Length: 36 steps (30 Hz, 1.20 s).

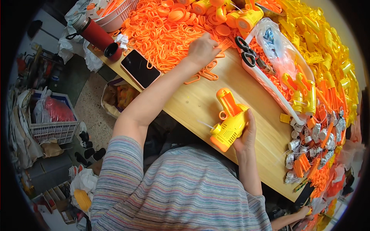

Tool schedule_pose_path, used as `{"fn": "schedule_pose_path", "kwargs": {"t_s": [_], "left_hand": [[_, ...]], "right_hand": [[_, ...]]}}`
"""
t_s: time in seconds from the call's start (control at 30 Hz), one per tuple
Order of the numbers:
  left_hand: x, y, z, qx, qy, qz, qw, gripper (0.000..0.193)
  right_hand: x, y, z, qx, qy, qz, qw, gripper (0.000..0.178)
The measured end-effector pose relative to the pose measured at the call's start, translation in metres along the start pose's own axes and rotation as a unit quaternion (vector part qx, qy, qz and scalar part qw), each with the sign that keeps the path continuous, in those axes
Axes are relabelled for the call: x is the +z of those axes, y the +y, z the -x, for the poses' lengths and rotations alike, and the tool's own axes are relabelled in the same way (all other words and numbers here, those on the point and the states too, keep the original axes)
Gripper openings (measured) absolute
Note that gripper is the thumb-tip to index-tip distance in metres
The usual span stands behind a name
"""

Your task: Assembling plastic toy gun components and applying decorative stickers at a factory workbench.

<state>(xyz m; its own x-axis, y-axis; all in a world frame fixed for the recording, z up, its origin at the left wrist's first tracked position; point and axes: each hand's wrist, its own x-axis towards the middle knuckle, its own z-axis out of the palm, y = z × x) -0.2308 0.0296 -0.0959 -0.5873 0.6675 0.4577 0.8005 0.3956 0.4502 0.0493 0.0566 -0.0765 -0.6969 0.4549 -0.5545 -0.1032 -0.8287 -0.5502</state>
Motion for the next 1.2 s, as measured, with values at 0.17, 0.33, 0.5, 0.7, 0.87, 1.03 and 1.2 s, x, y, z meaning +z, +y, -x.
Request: {"fn": "schedule_pose_path", "kwargs": {"t_s": [0.17,0.33,0.5,0.7,0.87,1.03,1.2], "left_hand": [[-0.037,0.007,0.015,-0.185,-0.061,0.411,0.891,0.024],[-0.071,0.027,0.056,-0.258,-0.219,0.538,0.772,0.029],[-0.059,0.027,0.084,-0.210,-0.261,0.509,0.793,0.026],[-0.061,0.052,0.084,-0.063,-0.169,0.464,0.867,0.018],[-0.073,0.065,0.074,0.052,-0.282,0.427,0.858,0.020],[-0.078,0.071,0.064,0.037,-0.448,0.449,0.772,0.026],[-0.081,0.077,0.058,-0.020,-0.615,0.392,0.684,0.023]], "right_hand": [[-0.011,-0.007,0.000,0.003,-0.025,-0.035,0.999,0.053],[-0.022,-0.012,0.001,0.009,-0.063,-0.136,0.989,0.055],[-0.016,-0.011,0.003,-0.002,-0.040,-0.093,0.995,0.055],[-0.010,0.003,0.001,0.134,-0.170,-0.087,0.972,0.063],[0.014,0.009,0.020,0.146,-0.152,-0.027,0.977,0.071],[0.003,0.012,0.011,0.216,-0.183,-0.058,0.957,0.086],[0.015,0.010,0.009,0.211,-0.219,0.102,0.947,0.091]]}}
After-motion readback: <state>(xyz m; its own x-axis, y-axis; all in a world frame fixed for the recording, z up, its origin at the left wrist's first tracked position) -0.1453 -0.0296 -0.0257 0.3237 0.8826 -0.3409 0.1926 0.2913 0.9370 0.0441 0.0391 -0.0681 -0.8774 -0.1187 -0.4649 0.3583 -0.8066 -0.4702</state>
